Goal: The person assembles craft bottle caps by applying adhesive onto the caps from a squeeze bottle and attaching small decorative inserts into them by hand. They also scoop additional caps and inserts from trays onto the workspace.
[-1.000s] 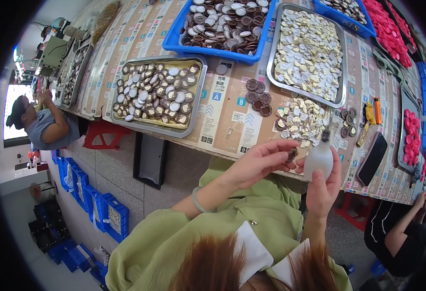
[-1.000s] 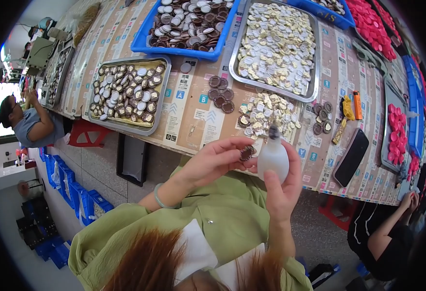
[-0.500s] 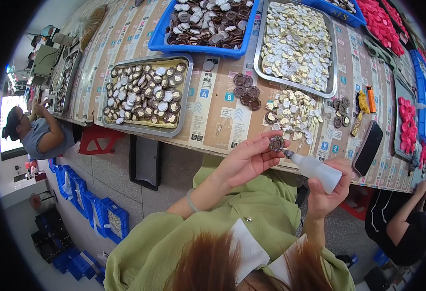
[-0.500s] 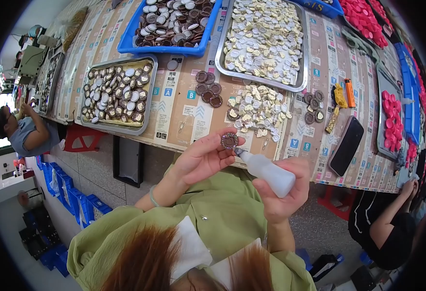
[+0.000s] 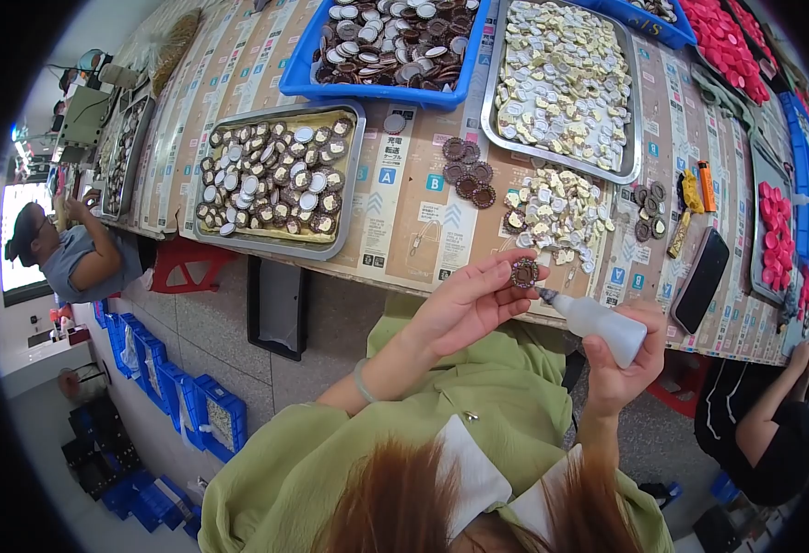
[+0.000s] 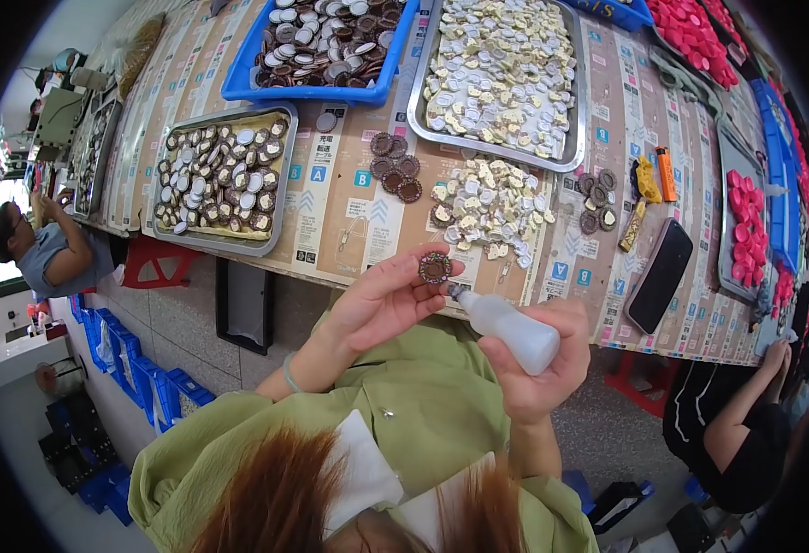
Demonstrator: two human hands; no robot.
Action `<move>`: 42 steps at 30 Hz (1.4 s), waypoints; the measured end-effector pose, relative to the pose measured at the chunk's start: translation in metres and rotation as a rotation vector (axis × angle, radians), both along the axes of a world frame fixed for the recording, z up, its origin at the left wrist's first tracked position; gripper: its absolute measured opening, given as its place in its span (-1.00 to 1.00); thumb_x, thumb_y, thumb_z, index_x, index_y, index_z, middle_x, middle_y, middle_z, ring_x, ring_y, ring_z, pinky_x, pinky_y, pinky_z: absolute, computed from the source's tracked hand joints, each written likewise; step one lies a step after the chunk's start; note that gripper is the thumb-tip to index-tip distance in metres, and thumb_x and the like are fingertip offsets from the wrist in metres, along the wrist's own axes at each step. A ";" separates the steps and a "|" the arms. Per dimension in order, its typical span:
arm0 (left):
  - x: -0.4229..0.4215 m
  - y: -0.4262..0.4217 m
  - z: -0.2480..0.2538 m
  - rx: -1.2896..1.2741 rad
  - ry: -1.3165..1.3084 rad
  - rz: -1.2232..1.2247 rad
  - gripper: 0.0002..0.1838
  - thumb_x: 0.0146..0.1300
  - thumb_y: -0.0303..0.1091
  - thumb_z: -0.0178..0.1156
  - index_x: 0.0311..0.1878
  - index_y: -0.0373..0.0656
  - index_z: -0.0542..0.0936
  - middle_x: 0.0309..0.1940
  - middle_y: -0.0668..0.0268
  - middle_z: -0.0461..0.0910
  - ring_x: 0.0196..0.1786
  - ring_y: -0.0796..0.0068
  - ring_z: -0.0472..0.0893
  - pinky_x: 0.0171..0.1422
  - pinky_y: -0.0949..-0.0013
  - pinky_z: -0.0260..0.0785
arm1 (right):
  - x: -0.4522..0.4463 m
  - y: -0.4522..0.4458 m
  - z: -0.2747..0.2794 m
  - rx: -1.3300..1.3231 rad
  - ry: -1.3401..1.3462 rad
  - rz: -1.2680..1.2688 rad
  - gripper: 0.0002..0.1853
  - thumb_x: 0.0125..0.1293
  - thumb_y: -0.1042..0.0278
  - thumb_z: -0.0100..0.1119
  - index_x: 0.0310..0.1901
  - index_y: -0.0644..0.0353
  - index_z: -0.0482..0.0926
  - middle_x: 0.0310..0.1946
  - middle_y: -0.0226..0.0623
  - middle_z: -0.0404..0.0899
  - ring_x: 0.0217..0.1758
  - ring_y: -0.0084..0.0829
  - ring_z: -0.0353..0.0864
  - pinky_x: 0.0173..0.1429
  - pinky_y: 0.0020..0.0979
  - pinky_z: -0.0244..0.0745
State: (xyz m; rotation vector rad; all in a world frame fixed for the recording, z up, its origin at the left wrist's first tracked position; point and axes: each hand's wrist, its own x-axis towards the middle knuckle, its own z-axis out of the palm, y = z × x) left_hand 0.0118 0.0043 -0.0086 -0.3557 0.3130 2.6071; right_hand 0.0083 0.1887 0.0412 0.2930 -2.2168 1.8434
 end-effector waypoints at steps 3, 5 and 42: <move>0.001 0.000 0.000 -0.012 -0.001 -0.009 -0.65 0.29 -0.40 -0.09 0.13 -0.25 0.28 -0.01 0.13 0.42 -0.05 0.39 0.49 0.06 0.40 0.36 | -0.001 -0.001 0.000 0.022 0.019 -0.030 -0.57 -0.18 0.35 0.43 -0.30 0.25 0.41 -0.41 -0.33 0.36 -0.36 -0.49 0.33 -0.25 -0.52 0.24; 0.001 0.001 0.000 -0.016 -0.005 -0.020 -0.65 0.29 -0.39 -0.09 0.13 -0.25 0.28 -0.01 0.14 0.43 -0.04 0.39 0.49 0.06 0.40 0.35 | -0.002 -0.001 0.000 0.030 0.028 -0.047 -0.57 -0.18 0.35 0.43 -0.30 0.25 0.41 -0.41 -0.33 0.36 -0.36 -0.49 0.33 -0.25 -0.52 0.24; -0.002 -0.015 -0.015 -0.092 -0.039 0.062 -0.65 0.30 -0.32 -0.10 0.12 -0.23 0.28 0.00 0.13 0.41 -0.09 0.42 0.49 0.05 0.39 0.36 | -0.032 0.054 -0.080 0.367 0.299 -0.573 -0.64 0.04 0.56 0.19 -0.11 0.31 0.31 -0.23 -0.27 0.44 -0.12 -0.38 0.40 -0.07 -0.43 0.32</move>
